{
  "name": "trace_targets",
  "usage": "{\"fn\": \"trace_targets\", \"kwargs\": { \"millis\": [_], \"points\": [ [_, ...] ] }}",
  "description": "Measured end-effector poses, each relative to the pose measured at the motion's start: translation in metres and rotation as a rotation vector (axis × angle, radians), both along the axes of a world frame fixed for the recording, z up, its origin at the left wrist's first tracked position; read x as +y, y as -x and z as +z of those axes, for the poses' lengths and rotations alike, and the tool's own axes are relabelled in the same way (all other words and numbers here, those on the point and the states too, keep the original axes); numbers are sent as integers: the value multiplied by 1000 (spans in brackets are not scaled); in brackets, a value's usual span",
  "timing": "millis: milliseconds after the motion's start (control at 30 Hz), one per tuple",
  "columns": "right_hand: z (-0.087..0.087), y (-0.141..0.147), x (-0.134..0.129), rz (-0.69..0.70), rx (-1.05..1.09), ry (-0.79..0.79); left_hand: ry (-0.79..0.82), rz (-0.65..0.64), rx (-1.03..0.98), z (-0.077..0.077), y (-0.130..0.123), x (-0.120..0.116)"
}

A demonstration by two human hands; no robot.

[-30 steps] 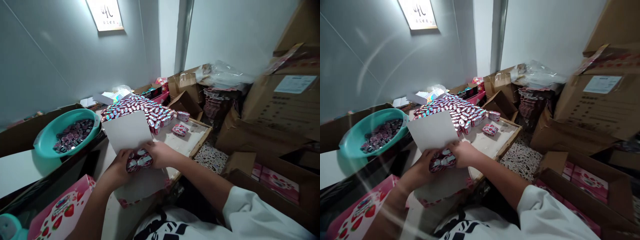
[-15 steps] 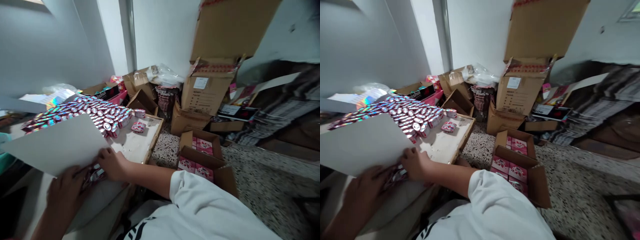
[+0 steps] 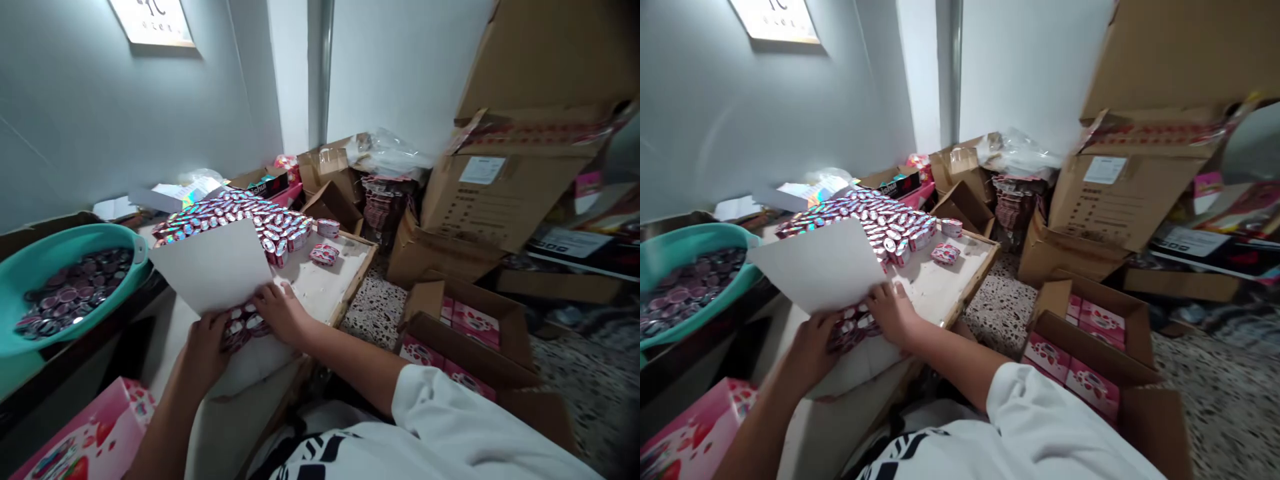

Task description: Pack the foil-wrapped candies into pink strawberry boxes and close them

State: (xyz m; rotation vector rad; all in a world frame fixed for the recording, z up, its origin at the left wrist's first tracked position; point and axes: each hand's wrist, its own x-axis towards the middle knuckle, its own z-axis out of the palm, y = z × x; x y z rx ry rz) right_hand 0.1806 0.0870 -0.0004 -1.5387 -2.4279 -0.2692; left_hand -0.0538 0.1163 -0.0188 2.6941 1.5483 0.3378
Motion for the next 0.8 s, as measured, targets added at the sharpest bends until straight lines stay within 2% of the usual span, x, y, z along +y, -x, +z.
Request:
{"fn": "trace_targets", "kwargs": {
  "millis": [133,367,467,667,800],
  "points": [
    [-2,2,0,2,-25,-29,44,-28,-82,-2,3,0],
    [8,6,-2,-19,-45,34,-48,-140,-108,-17,11,-3],
    [10,10,-1,-57,-41,64,-17,-118,-112,-12,8,-4],
    [6,14,3,-47,-18,56,67,36,-148,7,-11,-3],
    [18,12,4,-89,146,172,139,84,-301,15,-13,-8]
  ]
}}
